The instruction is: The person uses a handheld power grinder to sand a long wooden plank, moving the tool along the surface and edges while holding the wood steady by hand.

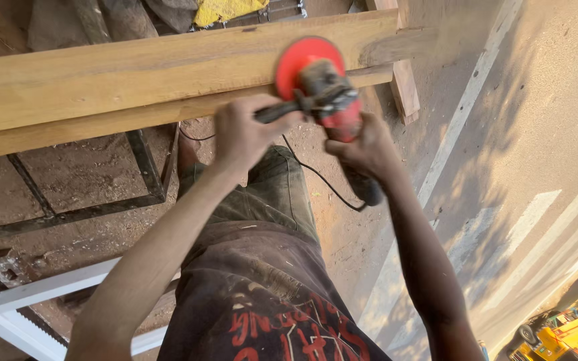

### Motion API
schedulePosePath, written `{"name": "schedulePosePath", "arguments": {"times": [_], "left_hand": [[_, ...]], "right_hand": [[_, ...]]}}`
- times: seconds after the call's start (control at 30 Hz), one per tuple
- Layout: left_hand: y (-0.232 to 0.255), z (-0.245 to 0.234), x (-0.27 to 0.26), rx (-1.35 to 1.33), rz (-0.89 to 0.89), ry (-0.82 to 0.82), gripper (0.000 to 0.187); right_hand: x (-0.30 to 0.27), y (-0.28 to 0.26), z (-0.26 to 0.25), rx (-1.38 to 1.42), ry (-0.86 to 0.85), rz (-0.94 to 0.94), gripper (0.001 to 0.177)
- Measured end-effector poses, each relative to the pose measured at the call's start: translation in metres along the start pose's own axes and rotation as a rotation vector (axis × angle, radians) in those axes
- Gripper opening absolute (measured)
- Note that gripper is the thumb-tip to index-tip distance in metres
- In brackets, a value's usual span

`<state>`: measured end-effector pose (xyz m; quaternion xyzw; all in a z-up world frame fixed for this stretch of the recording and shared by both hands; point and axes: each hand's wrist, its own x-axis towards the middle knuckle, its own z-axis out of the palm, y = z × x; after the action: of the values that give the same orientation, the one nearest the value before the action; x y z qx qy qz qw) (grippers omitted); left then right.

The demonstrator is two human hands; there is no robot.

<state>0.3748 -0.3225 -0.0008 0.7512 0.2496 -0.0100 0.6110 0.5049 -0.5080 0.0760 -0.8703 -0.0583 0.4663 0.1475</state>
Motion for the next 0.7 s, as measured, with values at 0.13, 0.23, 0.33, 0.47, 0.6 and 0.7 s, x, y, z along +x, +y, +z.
{"name": "schedulePosePath", "arguments": {"times": [0.13,0.23,0.33,0.47,0.6,0.7], "left_hand": [[-0.025,-0.093,-0.047,0.015,-0.161,0.193,0.036],[-0.045,-0.136,-0.067,0.003,-0.233,0.276,0.037],[-0.049,-0.142,-0.073,-0.032,-0.151,0.333,0.037],[-0.023,-0.098,-0.053,-0.085,-0.204,0.256,0.034],[0.016,-0.028,-0.006,-0.049,-0.210,0.101,0.033],[0.038,0.043,0.041,-0.050,-0.013,0.045,0.034]], "right_hand": [[0.004,-0.085,0.053,-0.084,-0.068,-0.123,0.073],[0.001,-0.128,0.079,-0.026,-0.097,-0.377,0.059],[0.000,-0.144,0.075,-0.046,-0.022,-0.541,0.052],[-0.008,-0.109,0.040,-0.087,-0.016,-0.340,0.047],[0.006,-0.037,-0.011,-0.123,0.019,-0.091,0.056],[0.025,0.043,-0.053,0.045,0.103,-0.046,0.053]]}}
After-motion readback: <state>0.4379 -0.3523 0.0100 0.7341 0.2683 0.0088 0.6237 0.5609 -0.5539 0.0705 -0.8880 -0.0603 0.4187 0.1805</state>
